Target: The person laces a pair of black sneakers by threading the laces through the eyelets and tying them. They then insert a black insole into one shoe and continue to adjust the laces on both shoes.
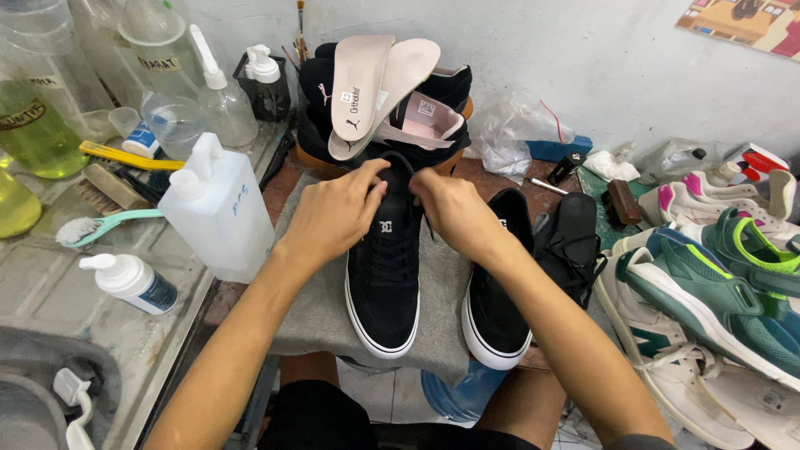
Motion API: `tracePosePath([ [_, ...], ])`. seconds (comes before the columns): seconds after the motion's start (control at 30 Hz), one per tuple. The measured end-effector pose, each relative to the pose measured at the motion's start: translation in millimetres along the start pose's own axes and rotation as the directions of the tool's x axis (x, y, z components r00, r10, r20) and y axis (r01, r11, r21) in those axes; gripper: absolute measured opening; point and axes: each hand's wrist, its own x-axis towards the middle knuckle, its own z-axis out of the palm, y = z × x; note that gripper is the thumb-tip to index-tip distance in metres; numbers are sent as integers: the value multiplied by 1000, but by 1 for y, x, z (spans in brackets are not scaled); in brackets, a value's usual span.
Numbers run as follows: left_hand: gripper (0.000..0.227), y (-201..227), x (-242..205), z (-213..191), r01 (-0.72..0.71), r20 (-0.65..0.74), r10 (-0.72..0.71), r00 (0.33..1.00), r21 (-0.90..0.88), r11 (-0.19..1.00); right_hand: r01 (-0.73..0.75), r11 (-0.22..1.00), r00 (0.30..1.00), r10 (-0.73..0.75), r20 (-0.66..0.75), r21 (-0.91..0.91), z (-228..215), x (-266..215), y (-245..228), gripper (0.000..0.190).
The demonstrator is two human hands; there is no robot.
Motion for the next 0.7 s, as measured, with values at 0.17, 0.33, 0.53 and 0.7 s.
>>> tracePosePath([
  [0.17,30,-2,-4,2,-57,231,52,972,16,998,-210,972,943,231,-241,109,29,5,10,10],
  [0.33,31,0,6,5,-46,323,45,945,-3,999,-197,949,953,245,-179,247,13,-4,3,7],
  [0.53,30,4,7,1,-62,284,124,951,-219,974,-159,935,987,160,22,316,-11,-12,-22,14],
  [0.7,25,1,0,0,13,269,69,961,-292,956,-123,922,992,107,64,367,-11,-24,-26,18],
])
